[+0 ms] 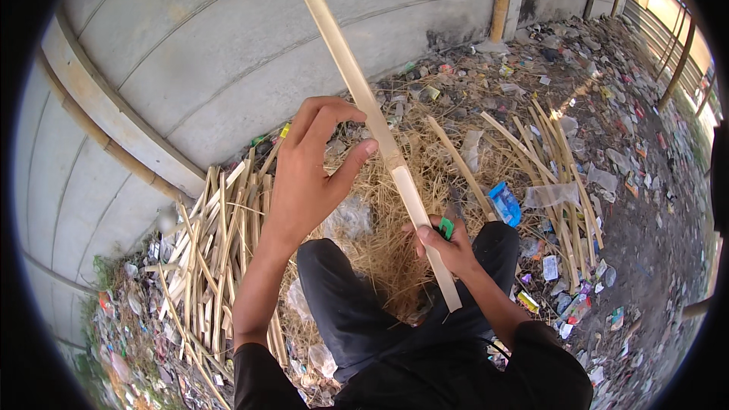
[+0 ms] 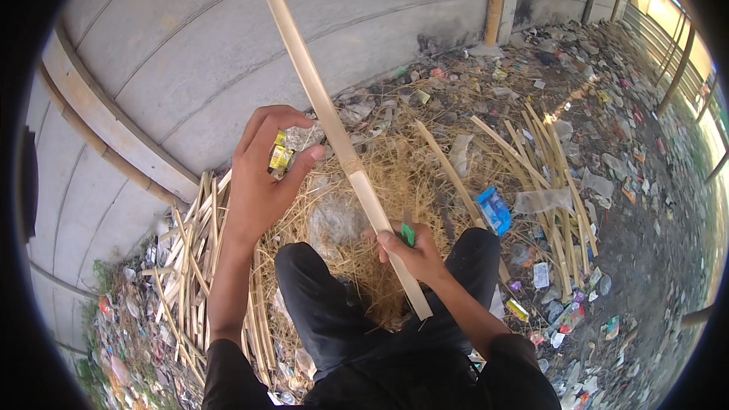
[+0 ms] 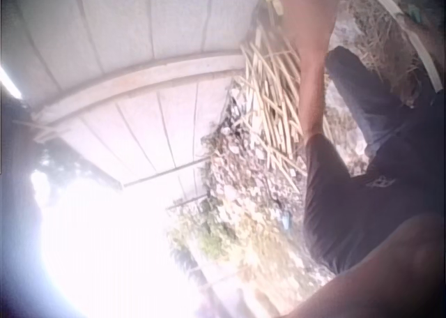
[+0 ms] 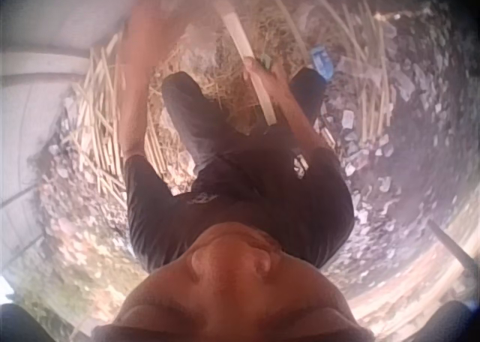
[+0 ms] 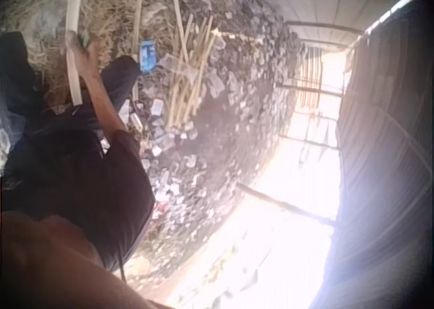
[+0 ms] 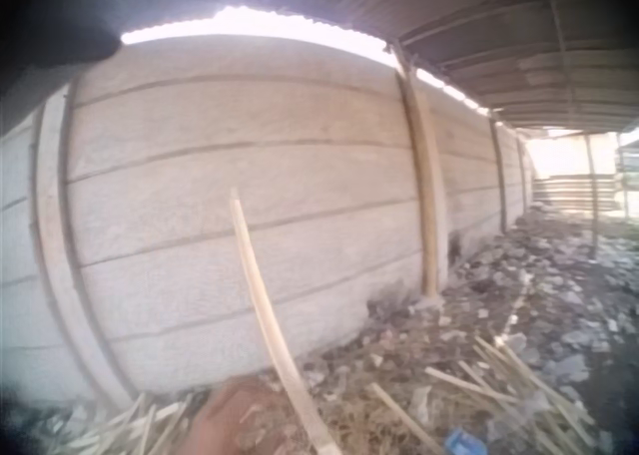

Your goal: The person sits on the ground and uses a utility knife to shave a long, thin bamboo strip. They hold the strip with their left hand and scrape the surface with the knife in their right hand, creating thin shavings. The person repeatedly adjusts their grip and the angle of the knife to smooth the bamboo.

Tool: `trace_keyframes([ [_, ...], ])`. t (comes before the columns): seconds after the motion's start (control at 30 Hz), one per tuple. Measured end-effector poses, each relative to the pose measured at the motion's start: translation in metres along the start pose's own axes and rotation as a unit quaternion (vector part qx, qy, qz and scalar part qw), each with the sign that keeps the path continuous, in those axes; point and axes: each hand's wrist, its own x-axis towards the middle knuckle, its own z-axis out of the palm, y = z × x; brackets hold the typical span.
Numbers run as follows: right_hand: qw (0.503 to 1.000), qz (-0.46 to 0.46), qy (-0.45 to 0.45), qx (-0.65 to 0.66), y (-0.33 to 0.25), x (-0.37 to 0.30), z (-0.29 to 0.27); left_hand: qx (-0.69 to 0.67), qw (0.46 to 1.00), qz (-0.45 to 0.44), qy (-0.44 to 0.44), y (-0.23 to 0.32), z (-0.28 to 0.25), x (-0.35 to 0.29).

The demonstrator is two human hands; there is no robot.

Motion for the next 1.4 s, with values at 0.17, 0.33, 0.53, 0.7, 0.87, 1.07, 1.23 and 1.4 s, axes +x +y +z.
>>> trace_keyframes([
  [0.17,0.993,-0.05,0.111,-0.01,-0.025,0.016,0.018,-0.33,0.904,-0.268,-0.051,0.015,0.049,-0.112],
  [0.33,0.987,-0.059,0.146,0.01,-0.037,0.028,0.022,-0.501,0.772,-0.355,-0.162,0.063,0.103,-0.168],
  [0.53,0.992,-0.089,0.095,-0.001,-0.032,0.028,0.013,-0.579,0.72,-0.352,-0.151,0.063,0.118,-0.187],
  [0.7,0.991,-0.069,0.072,0.09,-0.022,0.031,-0.009,-0.6,0.704,-0.355,-0.134,0.064,0.121,-0.197],
  [0.87,0.992,-0.076,0.091,0.045,-0.036,0.032,-0.007,-0.608,0.701,-0.342,-0.148,0.054,0.123,-0.214],
  [1.07,0.994,-0.095,0.059,0.005,-0.047,0.029,-0.001,-0.646,0.661,-0.334,-0.184,0.046,0.118,-0.224],
  [1.23,0.995,-0.081,0.035,0.046,-0.055,0.024,-0.001,-0.637,0.673,-0.328,-0.183,0.05,0.117,-0.225],
  [1.4,0.994,-0.075,0.051,0.053,-0.062,0.023,0.004,-0.635,0.678,-0.323,-0.18,0.05,0.116,-0.225],
])
